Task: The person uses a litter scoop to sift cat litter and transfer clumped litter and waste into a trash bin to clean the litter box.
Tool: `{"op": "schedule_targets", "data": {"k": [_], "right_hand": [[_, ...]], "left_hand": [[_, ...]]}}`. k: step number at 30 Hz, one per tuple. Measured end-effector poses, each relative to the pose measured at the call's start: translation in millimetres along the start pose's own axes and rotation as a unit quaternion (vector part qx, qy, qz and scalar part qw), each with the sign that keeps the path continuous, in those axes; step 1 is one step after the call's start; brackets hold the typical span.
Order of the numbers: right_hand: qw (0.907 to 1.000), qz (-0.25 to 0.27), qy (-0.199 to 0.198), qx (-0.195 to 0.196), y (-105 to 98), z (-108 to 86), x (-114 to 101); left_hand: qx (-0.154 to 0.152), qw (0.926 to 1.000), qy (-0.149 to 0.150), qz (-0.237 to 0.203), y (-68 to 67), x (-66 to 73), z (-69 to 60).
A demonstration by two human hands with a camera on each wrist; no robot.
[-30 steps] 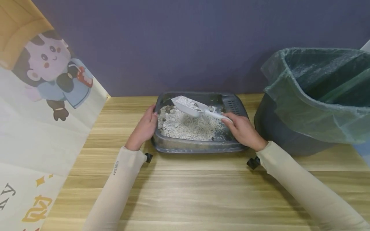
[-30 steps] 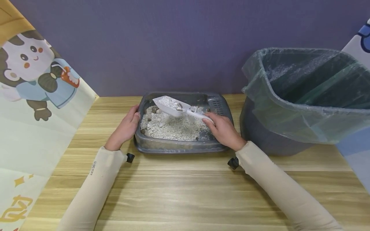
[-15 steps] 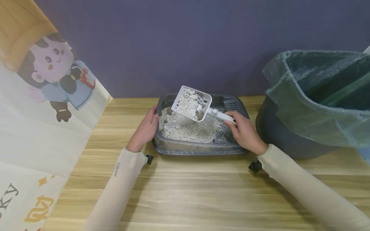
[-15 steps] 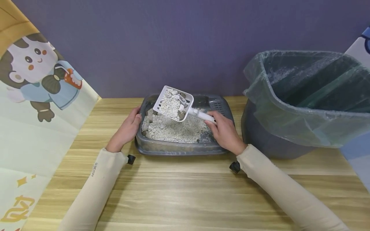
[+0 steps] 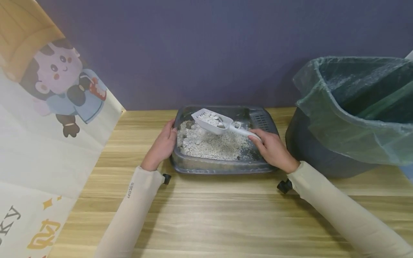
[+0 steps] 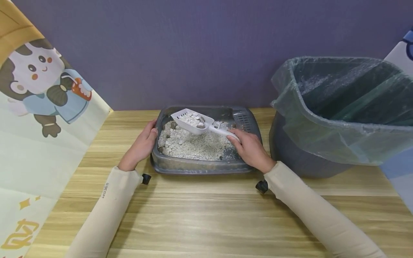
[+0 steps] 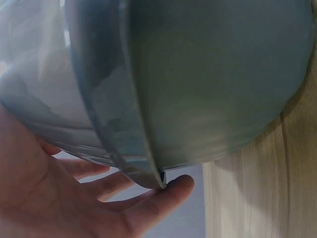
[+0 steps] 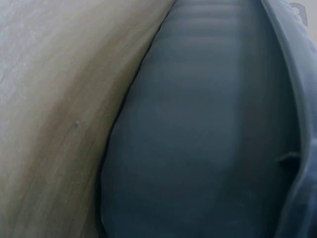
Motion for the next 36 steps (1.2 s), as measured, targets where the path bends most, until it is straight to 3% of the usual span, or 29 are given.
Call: {"op": "schedule_targets", "data": {"k": [7, 14, 25, 36], "right_hand": [[0.9999, 0.009, -0.006, 0.0, -0.5, -1.0, -1.0], [0.9992, 0.023, -0.02, 0.025, -1.4, -1.4, -2.3], [0.9981, 0.013, -0.01, 0.059, -2.2, -2.2, -0.4], [0.9994, 0.029, -0.008, 0.018, -1.2, -1.6, -1.4]], "left_hand": [[0.0, 1.0, 0.001, 0.0, 0.6, -1.6, -0.4], [0.0, 1.0, 0.0, 0.005, 0.3, -0.7, -0.4], [0.0, 0.9999, 0.007, 0.011, 0.0, -0.7, -0.2], [-0.005, 0.9999, 0.004, 0.012, -0.2, -2.1, 0.0]]}}
Point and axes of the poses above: each hand's wrist, its own z-axis towards the middle knuckle, its own y-axis out of the palm, x = y × z, the point moved 5 cm from there along z, towards the middle knuckle
